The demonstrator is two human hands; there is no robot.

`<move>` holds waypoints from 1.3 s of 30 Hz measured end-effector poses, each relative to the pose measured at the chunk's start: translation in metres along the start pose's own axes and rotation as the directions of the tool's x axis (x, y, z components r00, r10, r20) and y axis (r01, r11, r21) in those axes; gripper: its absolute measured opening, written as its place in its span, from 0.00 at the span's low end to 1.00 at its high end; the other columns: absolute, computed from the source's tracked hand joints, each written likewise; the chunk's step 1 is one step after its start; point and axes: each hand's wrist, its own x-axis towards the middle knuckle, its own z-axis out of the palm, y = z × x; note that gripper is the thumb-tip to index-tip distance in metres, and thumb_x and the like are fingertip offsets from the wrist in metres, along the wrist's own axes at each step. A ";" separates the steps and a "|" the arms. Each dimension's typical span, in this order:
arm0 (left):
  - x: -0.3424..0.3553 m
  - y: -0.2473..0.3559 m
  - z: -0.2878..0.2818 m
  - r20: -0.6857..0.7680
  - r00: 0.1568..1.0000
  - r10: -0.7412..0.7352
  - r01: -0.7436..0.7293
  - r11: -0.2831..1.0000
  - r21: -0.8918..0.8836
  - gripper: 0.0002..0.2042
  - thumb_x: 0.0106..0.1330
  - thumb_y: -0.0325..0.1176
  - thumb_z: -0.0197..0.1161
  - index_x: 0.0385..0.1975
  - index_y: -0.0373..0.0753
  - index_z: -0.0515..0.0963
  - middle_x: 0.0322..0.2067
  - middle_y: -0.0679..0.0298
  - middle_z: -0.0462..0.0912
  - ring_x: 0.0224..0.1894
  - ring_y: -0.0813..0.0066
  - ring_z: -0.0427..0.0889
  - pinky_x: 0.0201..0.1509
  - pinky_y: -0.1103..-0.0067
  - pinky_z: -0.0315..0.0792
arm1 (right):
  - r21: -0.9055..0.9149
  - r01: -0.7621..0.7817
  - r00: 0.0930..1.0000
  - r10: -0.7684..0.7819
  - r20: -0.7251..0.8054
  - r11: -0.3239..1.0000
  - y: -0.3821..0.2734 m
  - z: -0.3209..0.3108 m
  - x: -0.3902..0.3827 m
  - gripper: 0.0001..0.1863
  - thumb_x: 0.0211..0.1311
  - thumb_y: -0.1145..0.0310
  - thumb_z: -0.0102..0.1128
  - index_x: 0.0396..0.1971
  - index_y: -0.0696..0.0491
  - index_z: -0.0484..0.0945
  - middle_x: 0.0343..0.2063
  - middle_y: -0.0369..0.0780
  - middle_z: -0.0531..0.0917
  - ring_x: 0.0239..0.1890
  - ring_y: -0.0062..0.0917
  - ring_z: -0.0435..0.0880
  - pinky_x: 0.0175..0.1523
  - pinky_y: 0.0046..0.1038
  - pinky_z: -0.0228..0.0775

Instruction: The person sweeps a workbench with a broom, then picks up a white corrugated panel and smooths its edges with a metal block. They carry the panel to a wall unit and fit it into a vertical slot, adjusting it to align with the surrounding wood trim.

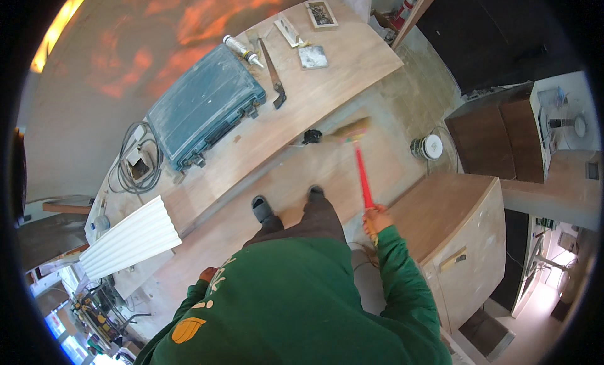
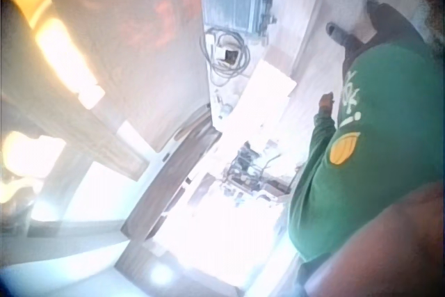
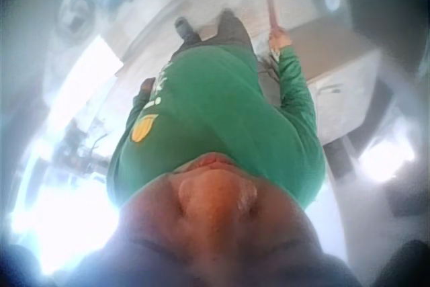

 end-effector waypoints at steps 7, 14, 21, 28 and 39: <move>0.009 0.110 0.045 -0.116 0.882 -0.456 0.352 0.804 -0.479 0.18 0.67 0.45 0.60 0.40 0.33 0.78 0.35 0.58 0.85 0.36 0.64 0.86 0.38 0.73 0.79 | 0.153 0.091 0.948 -0.039 -0.317 0.984 -0.122 -0.118 0.167 0.04 0.65 0.70 0.53 0.38 0.50 0.69 0.21 0.39 0.75 0.14 0.29 0.72 0.14 0.32 0.66; -0.014 0.285 0.137 -0.072 0.951 -0.300 0.300 0.954 -0.011 0.20 0.68 0.47 0.59 0.39 0.32 0.80 0.35 0.57 0.86 0.35 0.70 0.86 0.43 0.70 0.78 | 0.315 0.038 0.976 0.032 -0.215 0.948 -0.211 -0.263 0.441 0.03 0.61 0.72 0.55 0.33 0.49 0.71 0.17 0.39 0.73 0.14 0.28 0.72 0.16 0.32 0.64; -0.032 0.336 0.185 -0.222 0.767 -0.602 0.419 0.732 -0.537 0.17 0.67 0.43 0.62 0.39 0.32 0.80 0.31 0.58 0.85 0.34 0.69 0.85 0.42 0.73 0.78 | -0.763 0.642 0.767 0.089 0.636 -0.081 -0.174 -0.211 0.502 0.06 0.60 0.67 0.53 0.25 0.51 0.73 0.15 0.41 0.74 0.14 0.31 0.74 0.15 0.41 0.62; -0.002 0.333 0.248 -0.211 0.807 -0.551 0.352 0.736 -0.579 0.18 0.67 0.45 0.62 0.38 0.33 0.80 0.30 0.59 0.85 0.34 0.70 0.85 0.41 0.73 0.77 | -0.529 -0.256 0.833 0.462 0.304 0.809 -0.166 -0.055 0.281 0.05 0.61 0.71 0.56 0.31 0.53 0.69 0.17 0.39 0.73 0.12 0.27 0.71 0.13 0.30 0.62; 0.000 0.272 0.377 -0.099 0.772 -0.627 0.358 0.559 -0.748 0.16 0.67 0.43 0.61 0.39 0.33 0.80 0.34 0.59 0.85 0.36 0.67 0.85 0.42 0.72 0.78 | -0.628 -0.157 0.937 0.315 0.148 0.762 -0.302 -0.125 0.184 0.06 0.62 0.70 0.59 0.36 0.55 0.75 0.18 0.36 0.74 0.12 0.25 0.72 0.14 0.27 0.65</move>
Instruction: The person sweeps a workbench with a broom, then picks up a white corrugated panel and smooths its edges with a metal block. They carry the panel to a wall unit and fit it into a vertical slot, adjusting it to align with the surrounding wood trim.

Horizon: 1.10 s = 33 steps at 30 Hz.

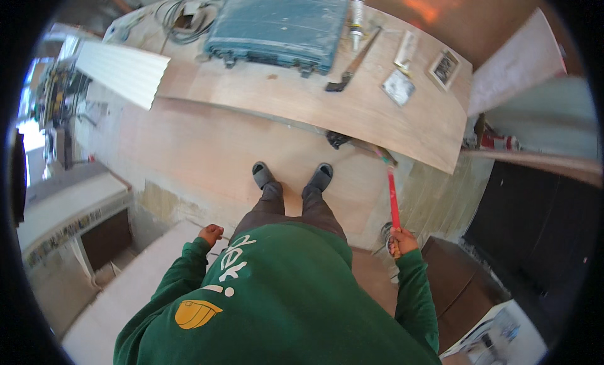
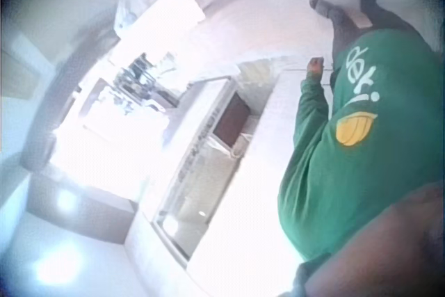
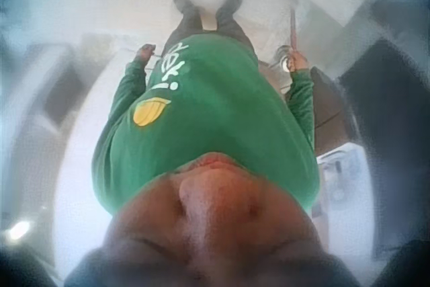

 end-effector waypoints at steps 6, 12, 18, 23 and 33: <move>-0.047 -0.017 -0.007 -0.120 0.991 -0.059 0.049 0.995 -0.089 0.19 0.65 0.48 0.61 0.38 0.35 0.82 0.28 0.59 0.84 0.32 0.70 0.82 0.39 0.72 0.75 | -0.279 -0.129 0.992 0.122 -0.041 0.952 -0.032 0.079 0.143 0.10 0.64 0.64 0.58 0.37 0.54 0.73 0.12 0.39 0.73 0.11 0.26 0.71 0.15 0.31 0.63; -0.069 -0.039 -0.010 -0.144 0.982 -0.122 0.079 0.960 -0.270 0.15 0.68 0.41 0.61 0.39 0.33 0.80 0.32 0.61 0.84 0.33 0.70 0.83 0.42 0.73 0.77 | -0.394 -0.041 0.926 0.184 0.331 0.918 -0.017 0.276 0.133 0.08 0.64 0.67 0.59 0.35 0.52 0.71 0.17 0.35 0.73 0.12 0.22 0.70 0.14 0.26 0.63; -0.053 -0.062 -0.004 -0.082 0.986 -0.147 0.125 0.964 -0.236 0.16 0.67 0.43 0.60 0.40 0.33 0.80 0.33 0.61 0.84 0.33 0.70 0.83 0.42 0.73 0.76 | -0.320 0.043 0.884 0.113 0.454 0.946 -0.028 0.286 0.054 0.06 0.65 0.69 0.57 0.37 0.52 0.70 0.19 0.35 0.73 0.12 0.21 0.69 0.15 0.26 0.63; -0.042 -0.058 -0.001 -0.054 0.994 -0.092 0.074 0.961 -0.268 0.17 0.68 0.44 0.60 0.39 0.34 0.80 0.33 0.61 0.84 0.33 0.70 0.83 0.42 0.73 0.76 | -0.757 0.195 0.979 -0.075 0.190 0.624 -0.010 0.171 0.004 0.10 0.65 0.69 0.56 0.43 0.56 0.73 0.19 0.37 0.73 0.12 0.22 0.71 0.16 0.27 0.65; -0.019 -0.091 0.002 -0.087 0.993 -0.083 0.041 0.914 -0.405 0.16 0.65 0.45 0.62 0.36 0.36 0.80 0.25 0.62 0.82 0.28 0.73 0.78 0.35 0.74 0.73 | -0.831 -0.191 0.961 -0.073 -0.266 0.522 0.015 0.110 0.028 0.09 0.58 0.66 0.64 0.32 0.57 0.78 0.18 0.42 0.78 0.18 0.31 0.79 0.20 0.35 0.71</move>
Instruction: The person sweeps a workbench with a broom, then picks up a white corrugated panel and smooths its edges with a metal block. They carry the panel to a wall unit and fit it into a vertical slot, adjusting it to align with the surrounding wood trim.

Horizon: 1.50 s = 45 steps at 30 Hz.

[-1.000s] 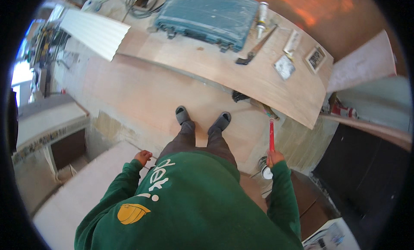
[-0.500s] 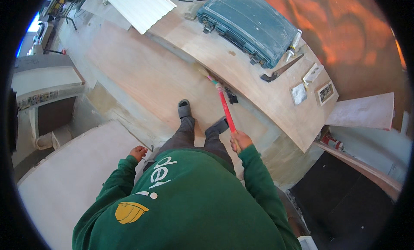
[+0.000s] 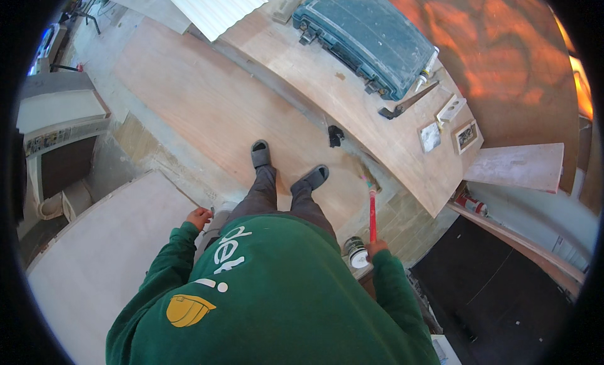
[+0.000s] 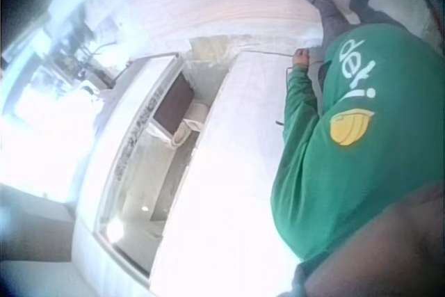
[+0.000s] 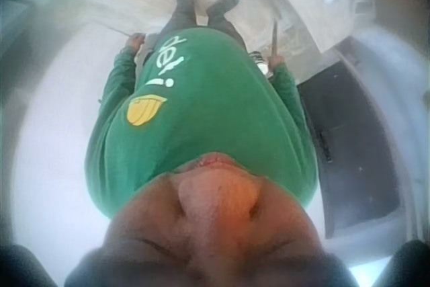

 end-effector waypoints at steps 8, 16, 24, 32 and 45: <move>-0.022 0.005 -0.036 -0.049 0.997 -0.052 0.052 0.999 0.015 0.16 0.68 0.43 0.61 0.40 0.33 0.79 0.34 0.61 0.84 0.34 0.69 0.83 0.42 0.74 0.76 | 0.002 0.261 0.937 -0.253 0.239 0.965 -0.173 0.125 0.041 0.16 0.56 0.68 0.64 0.44 0.55 0.75 0.18 0.41 0.77 0.14 0.29 0.77 0.18 0.32 0.71; -0.020 -0.005 -0.032 -0.055 0.996 -0.063 0.061 0.997 -0.041 0.17 0.66 0.44 0.62 0.41 0.34 0.80 0.31 0.61 0.84 0.33 0.72 0.82 0.39 0.75 0.75 | 0.099 0.459 0.821 -0.464 0.333 0.883 -0.156 0.105 -0.030 0.10 0.57 0.68 0.61 0.36 0.54 0.73 0.16 0.36 0.73 0.10 0.23 0.73 0.14 0.28 0.67; 0.011 0.002 -0.020 0.035 0.999 0.006 -0.005 1.000 -0.020 0.15 0.67 0.42 0.60 0.40 0.35 0.80 0.31 0.60 0.84 0.33 0.71 0.81 0.39 0.75 0.74 | -0.312 0.486 0.873 -0.436 0.218 0.816 -0.102 0.044 -0.024 0.12 0.52 0.68 0.64 0.34 0.58 0.77 0.21 0.41 0.78 0.23 0.30 0.78 0.32 0.35 0.73; 0.059 0.071 0.042 0.138 0.978 0.153 -0.073 0.883 -0.463 0.14 0.72 0.45 0.51 0.33 0.41 0.74 0.36 0.61 0.86 0.36 0.71 0.83 0.41 0.73 0.73 | -0.341 0.688 0.720 -0.545 0.429 0.641 -0.171 0.027 -0.096 0.25 0.52 0.65 0.66 0.51 0.59 0.76 0.36 0.48 0.84 0.39 0.35 0.83 0.49 0.34 0.73; -0.039 0.057 0.148 -0.456 0.890 0.019 -0.132 0.967 -0.217 0.21 0.65 0.51 0.61 0.27 0.36 0.79 0.25 0.58 0.84 0.31 0.69 0.83 0.39 0.73 0.74 | -0.278 0.929 0.371 -0.606 0.703 0.246 -0.245 -0.037 -0.029 0.25 0.53 0.64 0.66 0.52 0.57 0.76 0.39 0.50 0.83 0.43 0.39 0.83 0.52 0.35 0.72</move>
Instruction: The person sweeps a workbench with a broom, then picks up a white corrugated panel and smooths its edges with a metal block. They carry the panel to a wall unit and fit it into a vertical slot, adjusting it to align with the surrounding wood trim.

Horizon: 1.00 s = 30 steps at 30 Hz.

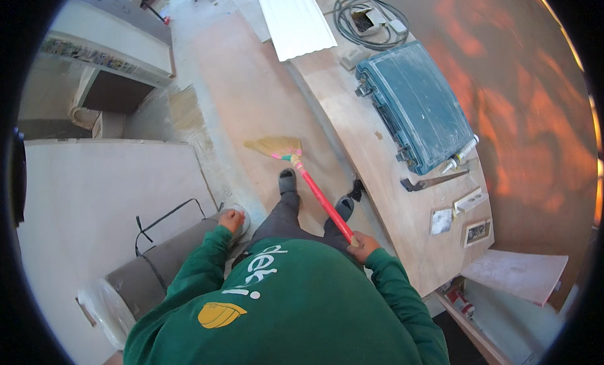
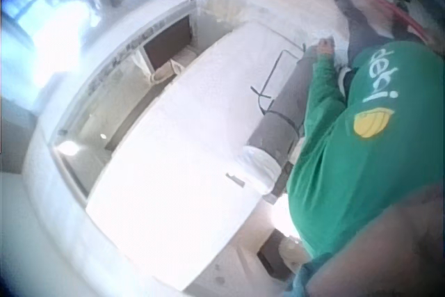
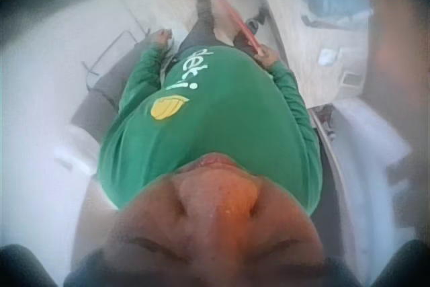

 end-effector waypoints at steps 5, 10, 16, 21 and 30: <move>-0.075 -0.045 0.011 0.044 0.975 -0.216 0.209 0.969 0.131 0.24 0.64 0.54 0.61 0.31 0.34 0.81 0.26 0.58 0.84 0.32 0.64 0.83 0.42 0.70 0.75 | -0.132 -0.038 0.999 0.042 0.022 0.991 0.017 -0.018 -0.003 0.23 0.53 0.64 0.66 0.49 0.56 0.77 0.37 0.50 0.83 0.41 0.40 0.83 0.49 0.36 0.72; -0.059 -0.085 0.022 0.177 0.935 -0.307 0.285 0.949 0.138 0.24 0.63 0.55 0.61 0.32 0.35 0.81 0.26 0.58 0.84 0.32 0.63 0.83 0.44 0.69 0.75 | -0.134 -0.164 0.986 0.166 0.004 0.977 0.007 -0.010 -0.014 0.21 0.52 0.63 0.65 0.47 0.55 0.77 0.36 0.51 0.83 0.42 0.47 0.82 0.49 0.39 0.72; 0.003 -0.066 0.009 0.221 0.960 -0.171 0.170 0.985 0.023 0.20 0.65 0.50 0.62 0.31 0.34 0.80 0.27 0.59 0.84 0.31 0.69 0.83 0.40 0.72 0.76 | -0.044 -0.212 0.969 0.204 -0.141 0.976 0.017 0.024 -0.030 0.24 0.52 0.64 0.65 0.50 0.55 0.76 0.40 0.52 0.83 0.46 0.46 0.82 0.52 0.40 0.72; 0.056 -0.056 -0.019 0.201 0.967 -0.158 0.184 0.976 -0.118 0.17 0.65 0.46 0.63 0.30 0.35 0.78 0.30 0.62 0.84 0.32 0.73 0.83 0.39 0.75 0.75 | -0.061 -0.302 0.946 0.291 -0.145 0.952 -0.025 0.030 -0.029 0.28 0.52 0.64 0.66 0.55 0.58 0.74 0.43 0.53 0.83 0.49 0.46 0.81 0.55 0.38 0.71; 0.046 -0.090 -0.042 0.163 0.974 -0.156 0.176 0.977 -0.117 0.17 0.68 0.48 0.61 0.31 0.37 0.78 0.29 0.64 0.83 0.30 0.76 0.80 0.32 0.76 0.72 | -0.080 -0.247 0.957 0.230 -0.176 0.966 -0.017 0.033 -0.004 0.28 0.54 0.64 0.65 0.55 0.57 0.73 0.44 0.52 0.83 0.49 0.44 0.82 0.56 0.37 0.70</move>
